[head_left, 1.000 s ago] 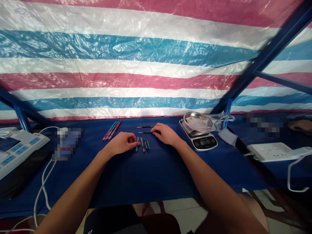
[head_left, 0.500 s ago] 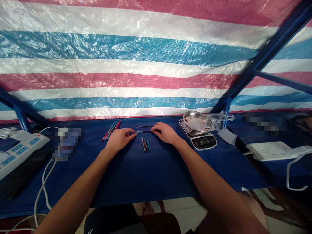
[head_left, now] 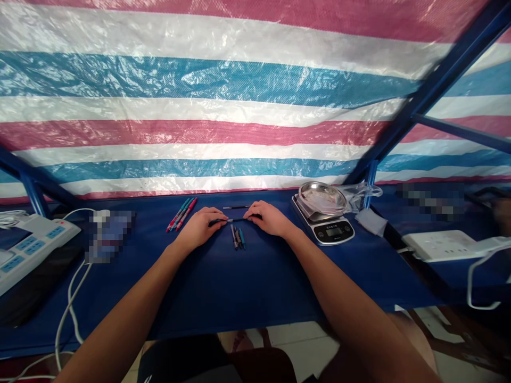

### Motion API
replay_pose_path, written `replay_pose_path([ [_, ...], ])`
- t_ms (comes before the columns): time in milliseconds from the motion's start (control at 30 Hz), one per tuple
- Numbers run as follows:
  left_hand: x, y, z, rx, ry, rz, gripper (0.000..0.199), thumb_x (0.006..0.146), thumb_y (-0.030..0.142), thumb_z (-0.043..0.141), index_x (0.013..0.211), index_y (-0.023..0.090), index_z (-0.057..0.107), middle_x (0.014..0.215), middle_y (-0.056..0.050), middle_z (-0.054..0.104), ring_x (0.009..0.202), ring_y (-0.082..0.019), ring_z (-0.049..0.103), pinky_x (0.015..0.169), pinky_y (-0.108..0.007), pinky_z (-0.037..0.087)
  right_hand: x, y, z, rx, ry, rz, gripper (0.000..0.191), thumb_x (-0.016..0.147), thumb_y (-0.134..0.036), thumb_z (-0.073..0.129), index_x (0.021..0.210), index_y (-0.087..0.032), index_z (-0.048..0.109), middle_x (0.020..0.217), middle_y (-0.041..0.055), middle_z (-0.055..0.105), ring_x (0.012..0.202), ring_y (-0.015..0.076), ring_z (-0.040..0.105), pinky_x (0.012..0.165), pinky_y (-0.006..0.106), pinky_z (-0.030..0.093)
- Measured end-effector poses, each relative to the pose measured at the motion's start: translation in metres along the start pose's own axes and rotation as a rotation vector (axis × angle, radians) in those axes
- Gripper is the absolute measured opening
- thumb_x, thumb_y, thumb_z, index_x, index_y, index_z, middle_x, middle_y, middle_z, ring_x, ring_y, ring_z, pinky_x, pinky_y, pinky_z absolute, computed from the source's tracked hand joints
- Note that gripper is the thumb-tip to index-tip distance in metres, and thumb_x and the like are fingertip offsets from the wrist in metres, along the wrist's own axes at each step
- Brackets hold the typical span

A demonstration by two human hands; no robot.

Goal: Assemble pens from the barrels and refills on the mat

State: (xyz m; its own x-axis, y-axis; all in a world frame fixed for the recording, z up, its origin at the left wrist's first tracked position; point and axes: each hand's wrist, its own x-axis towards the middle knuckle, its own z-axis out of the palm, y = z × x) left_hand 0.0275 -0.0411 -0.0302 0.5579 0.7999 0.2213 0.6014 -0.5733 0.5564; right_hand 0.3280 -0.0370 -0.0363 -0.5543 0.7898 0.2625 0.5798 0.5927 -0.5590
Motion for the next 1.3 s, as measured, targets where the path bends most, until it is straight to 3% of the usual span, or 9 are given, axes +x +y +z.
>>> replay_pose_path([
  [300,0.000,0.005,0.008,-0.049,0.103,0.072,0.026,0.107,0.035,0.060,0.121,0.026,0.079,0.120,-0.009,0.078,0.110,-0.028,0.072,0.101,-0.043,0.055,0.006,-0.002,0.018,0.100,0.181,0.006,0.012,0.101,-0.021,0.070,0.105,-0.026,0.079,0.107,0.0046,0.079,0.104,0.0246,0.069,0.096,0.039,0.053],
  [433,0.001,0.009,0.005,-0.228,0.221,-0.016,0.027,0.104,0.040,0.067,0.122,0.024,0.079,0.123,-0.011,0.077,0.112,-0.029,0.072,0.101,-0.043,0.055,0.007,0.006,0.016,0.175,0.424,0.163,0.018,0.106,-0.034,0.062,0.111,-0.025,0.077,0.112,0.0060,0.079,0.101,0.0242,0.071,0.088,0.037,0.054],
  [500,0.003,0.010,0.005,-0.438,0.285,-0.115,0.033,0.100,0.045,0.073,0.124,0.023,0.076,0.122,-0.011,0.077,0.110,-0.028,0.074,0.101,-0.042,0.056,0.007,0.011,0.014,0.157,0.462,0.230,0.019,0.105,-0.033,0.061,0.113,-0.024,0.076,0.110,0.0065,0.079,0.101,0.0249,0.071,0.089,0.038,0.054],
  [733,0.006,0.014,0.003,-1.277,0.342,-0.350,0.039,0.090,0.032,0.087,0.125,0.019,0.076,0.111,-0.008,0.078,0.106,-0.021,0.076,0.105,-0.036,0.058,0.002,-0.002,0.001,0.208,0.079,0.132,0.028,0.099,-0.050,0.074,0.111,-0.026,0.081,0.110,0.0060,0.079,0.106,0.0263,0.068,0.095,0.040,0.051],
  [900,0.008,0.018,0.000,-1.469,0.344,-0.429,0.029,0.095,0.016,0.079,0.124,0.015,0.077,0.109,-0.009,0.078,0.109,-0.020,0.077,0.102,-0.032,0.062,-0.002,-0.021,-0.011,0.183,-0.127,0.082,0.069,0.070,-0.066,0.095,0.122,-0.025,0.077,0.118,0.0064,0.074,0.116,0.0299,0.062,0.105,0.044,0.048],
  [1000,0.009,0.020,0.001,-1.518,0.342,-0.455,0.024,0.097,0.013,0.076,0.120,0.015,0.077,0.113,-0.010,0.077,0.107,-0.019,0.077,0.099,-0.032,0.063,-0.004,-0.026,-0.013,0.117,-0.180,0.047,0.081,0.062,-0.069,0.098,0.126,-0.026,0.075,0.125,0.0071,0.070,0.124,0.0329,0.058,0.113,0.048,0.044],
  [1100,0.010,0.021,0.003,-1.552,0.339,-0.462,0.023,0.097,0.010,0.074,0.119,0.014,0.076,0.118,-0.010,0.077,0.104,-0.018,0.077,0.097,-0.031,0.065,-0.004,-0.024,-0.009,0.109,-0.155,0.034,0.073,0.071,-0.070,0.094,0.126,-0.026,0.074,0.125,0.0076,0.069,0.123,0.0321,0.058,0.109,0.046,0.048],
  [1200,0.010,0.021,0.004,-1.575,0.327,-0.459,0.028,0.096,0.008,0.074,0.123,0.015,0.075,0.117,-0.009,0.077,0.102,-0.018,0.078,0.097,-0.031,0.065,-0.002,-0.015,0.002,0.061,0.039,0.061,0.042,0.099,-0.058,0.073,0.123,-0.023,0.074,0.120,0.0100,0.069,0.116,0.0290,0.061,0.104,0.043,0.051],
  [1300,0.009,0.022,0.004,-1.570,0.319,-0.454,0.032,0.095,0.008,0.076,0.127,0.015,0.074,0.117,-0.009,0.078,0.101,-0.018,0.078,0.099,-0.032,0.065,0.002,-0.003,0.013,-0.132,0.227,0.069,0.032,0.107,-0.042,0.063,0.129,-0.022,0.074,0.129,0.0138,0.068,0.122,0.0321,0.057,0.111,0.050,0.047],
])
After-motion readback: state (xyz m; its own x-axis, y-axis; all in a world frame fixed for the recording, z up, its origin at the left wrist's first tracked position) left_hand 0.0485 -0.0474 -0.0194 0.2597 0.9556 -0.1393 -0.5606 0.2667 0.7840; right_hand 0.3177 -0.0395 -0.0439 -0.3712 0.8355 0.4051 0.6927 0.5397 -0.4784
